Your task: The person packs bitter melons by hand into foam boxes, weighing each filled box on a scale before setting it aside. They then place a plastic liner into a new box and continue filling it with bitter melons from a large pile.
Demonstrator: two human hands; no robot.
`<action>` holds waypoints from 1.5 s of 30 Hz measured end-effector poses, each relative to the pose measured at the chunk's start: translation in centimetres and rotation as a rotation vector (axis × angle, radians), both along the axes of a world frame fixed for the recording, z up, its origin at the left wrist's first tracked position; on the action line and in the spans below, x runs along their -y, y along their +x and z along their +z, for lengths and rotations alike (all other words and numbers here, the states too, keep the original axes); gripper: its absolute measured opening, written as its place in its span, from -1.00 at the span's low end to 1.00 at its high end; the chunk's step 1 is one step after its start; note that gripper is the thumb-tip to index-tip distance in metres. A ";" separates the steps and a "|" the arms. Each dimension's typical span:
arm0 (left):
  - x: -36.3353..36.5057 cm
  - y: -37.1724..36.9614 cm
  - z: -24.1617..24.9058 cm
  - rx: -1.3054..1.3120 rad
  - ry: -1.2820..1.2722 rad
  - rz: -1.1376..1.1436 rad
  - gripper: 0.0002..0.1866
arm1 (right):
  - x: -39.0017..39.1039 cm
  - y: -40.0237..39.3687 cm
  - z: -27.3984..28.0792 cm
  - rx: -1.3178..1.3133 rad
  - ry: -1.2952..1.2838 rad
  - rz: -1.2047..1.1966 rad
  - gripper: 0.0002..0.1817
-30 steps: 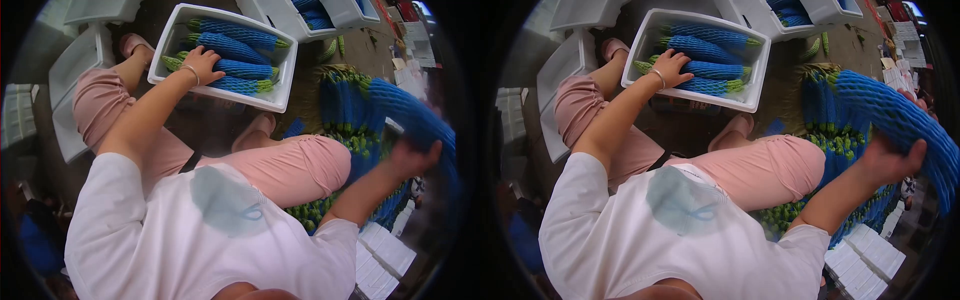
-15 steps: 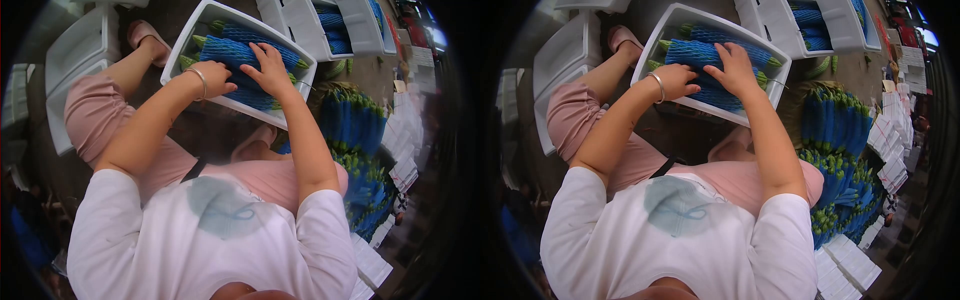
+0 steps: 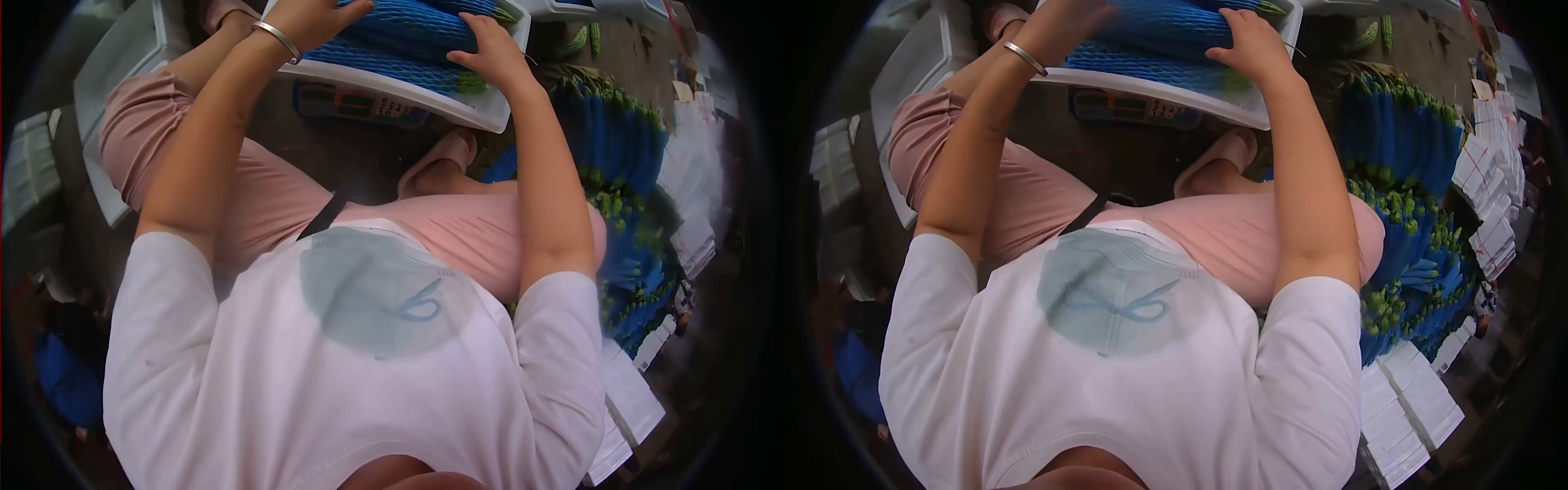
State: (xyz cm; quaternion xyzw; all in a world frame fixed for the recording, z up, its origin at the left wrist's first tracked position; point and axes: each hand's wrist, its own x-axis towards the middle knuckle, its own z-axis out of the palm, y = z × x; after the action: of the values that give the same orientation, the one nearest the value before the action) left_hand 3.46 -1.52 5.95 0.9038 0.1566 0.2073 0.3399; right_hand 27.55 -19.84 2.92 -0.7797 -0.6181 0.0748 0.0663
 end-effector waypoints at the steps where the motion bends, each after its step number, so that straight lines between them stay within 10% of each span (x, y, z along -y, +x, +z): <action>1: -0.1 -0.2 0.5 -0.083 -0.023 0.001 -0.70 | -0.2 0.0 0.0 0.019 -0.058 -0.011 -0.19; 9: 0.2 -3.0 0.0 -0.139 -0.166 0.091 -0.62 | -0.8 -0.6 -0.5 0.162 -0.083 0.015 -0.26; 16: -2.8 -1.2 -3.0 0.216 -0.406 0.147 -0.69 | 0.2 3.7 10.0 -0.300 0.000 -0.163 -0.40; 22: -0.4 6.8 -4.3 -0.495 0.253 0.051 -0.55 | 6.3 5.9 17.4 -1.013 0.367 -0.465 -0.45; 31: -0.8 10.5 -3.3 -0.989 0.559 -0.088 -0.37 | 9.0 3.9 18.6 -1.226 0.501 -0.567 -0.53; 45: -1.8 9.2 -3.8 -0.752 0.545 -0.194 -0.39 | 8.5 3.4 18.8 -1.211 0.435 -0.478 -0.52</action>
State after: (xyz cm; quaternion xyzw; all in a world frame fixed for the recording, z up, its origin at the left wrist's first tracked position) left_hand 12.67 0.28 2.14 0.9829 0.1235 -0.1336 0.0277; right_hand 30.91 -28.38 21.75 -0.6845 -0.2840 0.3552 0.5698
